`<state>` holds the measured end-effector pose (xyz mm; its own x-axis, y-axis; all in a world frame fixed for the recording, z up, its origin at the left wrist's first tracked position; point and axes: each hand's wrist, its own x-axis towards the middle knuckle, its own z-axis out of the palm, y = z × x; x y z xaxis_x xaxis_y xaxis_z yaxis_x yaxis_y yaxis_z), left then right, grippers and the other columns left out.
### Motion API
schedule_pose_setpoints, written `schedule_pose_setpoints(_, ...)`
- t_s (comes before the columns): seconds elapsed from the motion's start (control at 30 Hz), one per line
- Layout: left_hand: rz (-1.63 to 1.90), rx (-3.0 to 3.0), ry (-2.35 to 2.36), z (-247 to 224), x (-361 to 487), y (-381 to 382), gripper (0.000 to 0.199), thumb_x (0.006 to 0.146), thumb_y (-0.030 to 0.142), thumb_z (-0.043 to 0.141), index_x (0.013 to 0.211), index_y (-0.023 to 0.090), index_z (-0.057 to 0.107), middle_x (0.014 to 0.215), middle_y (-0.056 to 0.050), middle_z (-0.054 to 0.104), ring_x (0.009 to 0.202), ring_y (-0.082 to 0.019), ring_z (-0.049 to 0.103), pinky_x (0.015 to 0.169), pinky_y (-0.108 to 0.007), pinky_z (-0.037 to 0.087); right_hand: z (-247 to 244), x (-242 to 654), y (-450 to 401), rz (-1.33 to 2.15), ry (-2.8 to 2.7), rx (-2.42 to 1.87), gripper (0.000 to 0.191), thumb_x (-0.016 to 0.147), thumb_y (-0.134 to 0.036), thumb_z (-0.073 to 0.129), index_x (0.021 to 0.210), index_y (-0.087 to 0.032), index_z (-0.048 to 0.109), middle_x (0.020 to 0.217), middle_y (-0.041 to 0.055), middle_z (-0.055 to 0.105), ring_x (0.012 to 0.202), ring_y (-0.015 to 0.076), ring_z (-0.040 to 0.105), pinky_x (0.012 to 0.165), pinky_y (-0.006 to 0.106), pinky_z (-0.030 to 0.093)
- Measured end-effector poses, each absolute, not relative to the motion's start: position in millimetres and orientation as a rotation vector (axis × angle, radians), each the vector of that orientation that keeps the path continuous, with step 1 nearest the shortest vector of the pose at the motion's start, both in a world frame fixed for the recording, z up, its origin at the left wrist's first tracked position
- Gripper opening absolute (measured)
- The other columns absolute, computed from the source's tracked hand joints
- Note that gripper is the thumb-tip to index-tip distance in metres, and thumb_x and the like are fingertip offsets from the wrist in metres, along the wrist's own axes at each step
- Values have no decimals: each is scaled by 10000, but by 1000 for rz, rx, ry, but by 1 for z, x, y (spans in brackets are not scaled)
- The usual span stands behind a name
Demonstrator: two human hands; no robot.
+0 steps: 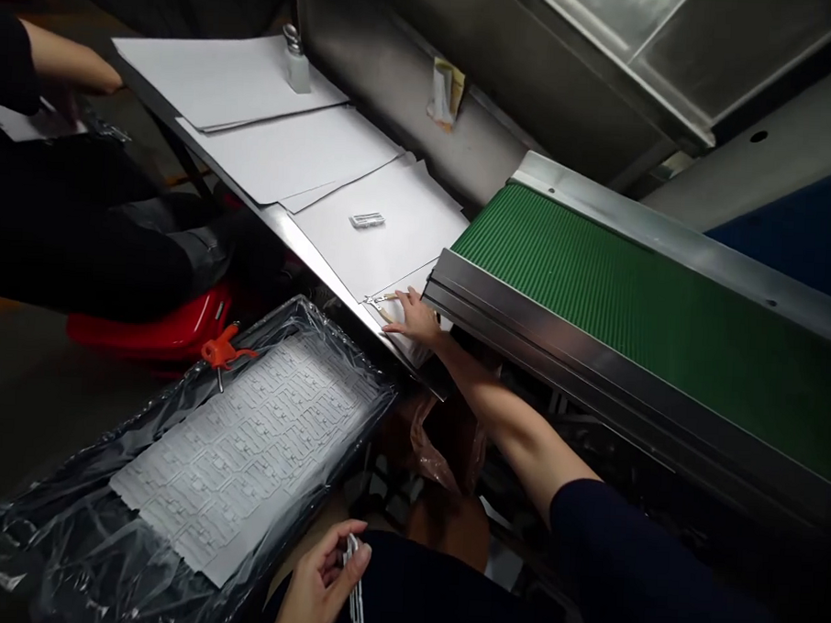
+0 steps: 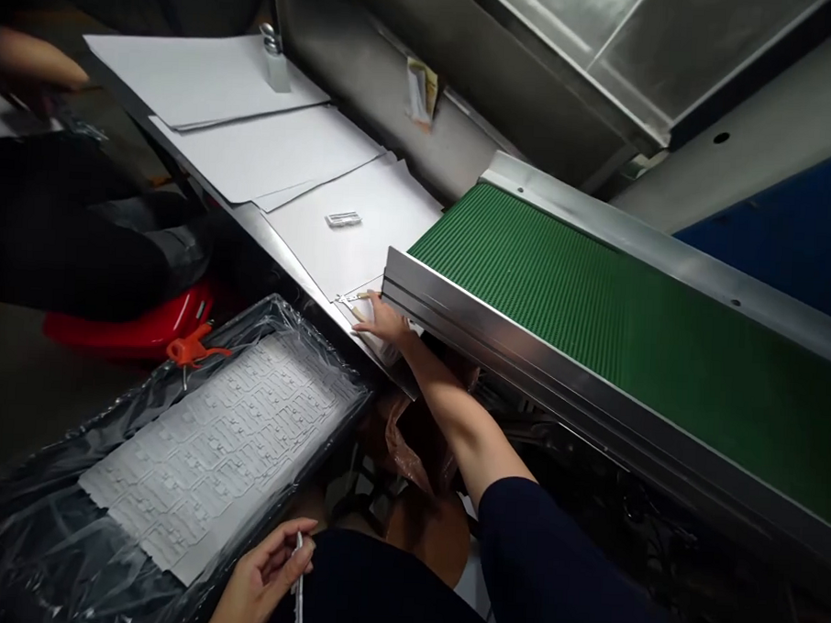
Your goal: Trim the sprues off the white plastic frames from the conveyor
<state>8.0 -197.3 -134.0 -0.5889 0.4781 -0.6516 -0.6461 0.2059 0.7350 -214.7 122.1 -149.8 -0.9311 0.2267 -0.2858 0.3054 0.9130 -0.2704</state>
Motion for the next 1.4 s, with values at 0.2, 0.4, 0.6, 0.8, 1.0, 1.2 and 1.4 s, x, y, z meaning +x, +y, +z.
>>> schedule_pose_setpoints(0.2, 1510, -100, 1584, -114, -11, -204, 428, 742, 410, 665, 1080, 163, 575, 986, -87, 649, 928, -233, 610, 838, -329, 478, -155, -237, 126, -479, 2767, 299, 630, 686, -400, 697, 1175, -96, 441, 1223, 178, 445, 1124, 309, 426, 927, 380, 353)
schedule_pose_setpoints(0.4, 1845, -383, 1121, -103, -20, -198, 338, 872, 342, 513, 1140, 136, 533, 1159, -149, 593, 990, -261, 595, 880, -375, 464, -151, -168, 91, -1242, 2596, 399, 375, 817, -431, 466, 1067, -152, 482, 963, 55, 563, 811, 173, 550, 746, 318, 441)
schedule_pose_setpoints(0.6, 1974, -687, 664, -106, -24, -189, 360, 928, 301, 375, 1153, 102, 574, 1122, -173, 623, 960, -262, 614, 835, -391, 508, -144, -27, 47, -2037, 1829, 765, 309, 837, -393, 403, 973, -150, 538, 688, -8, 504, 500, 78, 452, 462, 207, 365)
schedule_pose_setpoints(0.8, 1987, -676, 540, -103, -13, -164, 384, 940, 275, 328, 1165, 93, 580, 1073, -164, 650, 985, -255, 608, 871, -406, 493, -127, 72, 29, -2168, 1742, 979, 296, 798, -444, 552, 909, -170, 541, 728, 3, 534, 562, 85, 486, 523, 218, 401)
schedule_pose_setpoints(1.0, 1954, -654, 488, -94, 11, -142, 388, 935, 284, 327, 1163, 116, 593, 1085, -153, 649, 1060, -259, 575, 943, -414, 442, -99, 118, 23, -2230, 1788, 927, 240, 751, -289, 626, 917, -161, 508, 731, -9, 530, 625, 97, 526, 611, 240, 433)
schedule_pose_setpoints(1.2, 1927, -643, 483, -86, 37, -128, 391, 938, 260, 306, 1207, 144, 564, 1123, -151, 636, 1116, -263, 540, 933, -442, 450, -79, 144, 8, -2238, 1942, 876, 160, 788, -259, 574, 889, -165, 493, 731, -4, 556, 624, 93, 507, 609, 233, 431)
schedule_pose_setpoints(1.4, 1886, -600, 500, -78, 58, -117, 390, 937, 259, 309, 1230, 155, 545, 1175, -144, 612, 1150, -277, 512, 972, -495, 404, -67, 166, -4, -2300, 2074, 905, 165, 779, -286, 596, 832, -161, 502, 731, -19, 513, 629, 79, 478, 614, 215, 420)
